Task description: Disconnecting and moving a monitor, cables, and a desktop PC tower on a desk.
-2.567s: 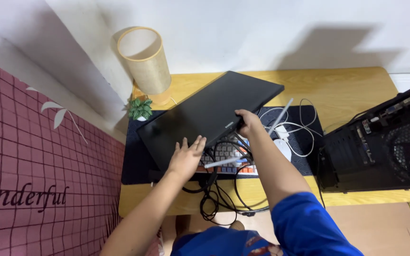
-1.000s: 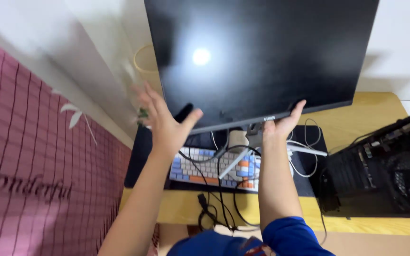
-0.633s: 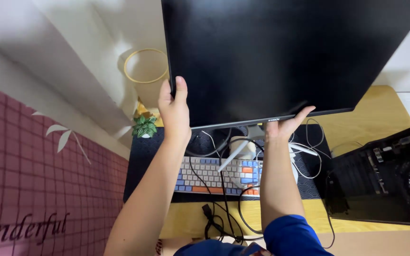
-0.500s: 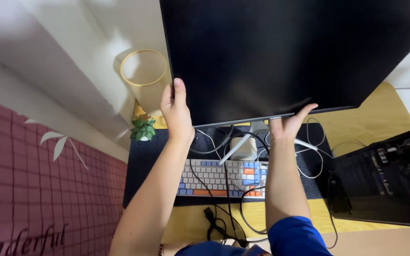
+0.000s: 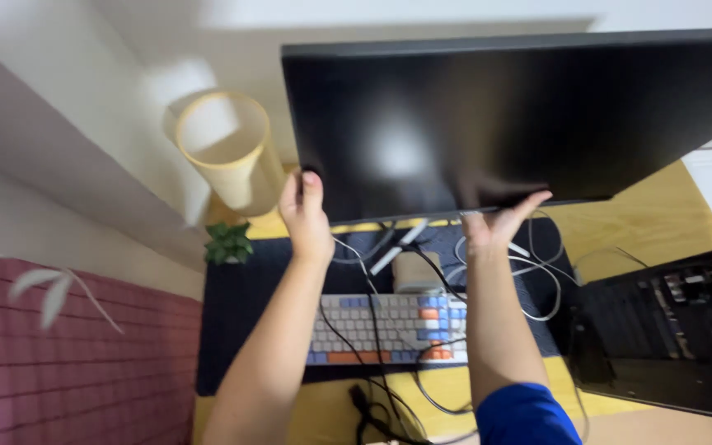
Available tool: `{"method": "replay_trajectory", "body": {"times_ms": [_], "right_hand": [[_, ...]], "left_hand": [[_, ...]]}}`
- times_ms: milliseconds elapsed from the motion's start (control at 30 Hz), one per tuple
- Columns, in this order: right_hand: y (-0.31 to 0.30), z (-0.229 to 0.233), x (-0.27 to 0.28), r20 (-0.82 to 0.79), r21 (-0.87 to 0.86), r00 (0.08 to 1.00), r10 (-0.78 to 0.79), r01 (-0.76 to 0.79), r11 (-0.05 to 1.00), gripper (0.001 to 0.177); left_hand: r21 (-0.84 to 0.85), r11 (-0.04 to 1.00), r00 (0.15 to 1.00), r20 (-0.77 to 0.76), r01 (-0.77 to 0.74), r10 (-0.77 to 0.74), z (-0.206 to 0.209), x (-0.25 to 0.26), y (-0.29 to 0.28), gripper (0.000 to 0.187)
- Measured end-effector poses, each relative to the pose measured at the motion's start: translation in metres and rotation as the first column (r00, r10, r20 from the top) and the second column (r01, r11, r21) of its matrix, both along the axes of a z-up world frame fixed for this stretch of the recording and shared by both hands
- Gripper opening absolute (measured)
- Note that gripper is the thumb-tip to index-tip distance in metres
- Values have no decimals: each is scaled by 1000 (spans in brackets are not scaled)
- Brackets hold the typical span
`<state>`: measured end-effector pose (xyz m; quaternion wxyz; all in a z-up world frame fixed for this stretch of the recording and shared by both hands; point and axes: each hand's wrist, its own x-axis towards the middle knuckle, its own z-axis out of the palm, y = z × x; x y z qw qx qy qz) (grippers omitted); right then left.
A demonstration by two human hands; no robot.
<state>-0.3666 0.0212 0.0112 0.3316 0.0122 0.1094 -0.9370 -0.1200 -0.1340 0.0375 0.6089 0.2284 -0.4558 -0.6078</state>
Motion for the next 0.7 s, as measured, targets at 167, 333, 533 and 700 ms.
{"method": "replay_trajectory", "body": {"times_ms": [167,333,533,700], "right_hand": [[-16,2,-7,42,185,994,-105,96,978,94],[-27,-16,-25,28,226,990,-139,129,965,91],[-33,-21,-34,-26,159,994,-105,108,981,93],[-33,-22,-36,-72,203,992,-103,116,972,97]], "left_hand": [[-12,998,998,13,68,-68,-19,-1,-7,33],[-75,997,972,237,14,4,-64,9,-14,36],[112,990,955,277,82,-111,-121,33,-16,51],[232,939,622,782,-253,-26,-144,20,-15,56]]}}
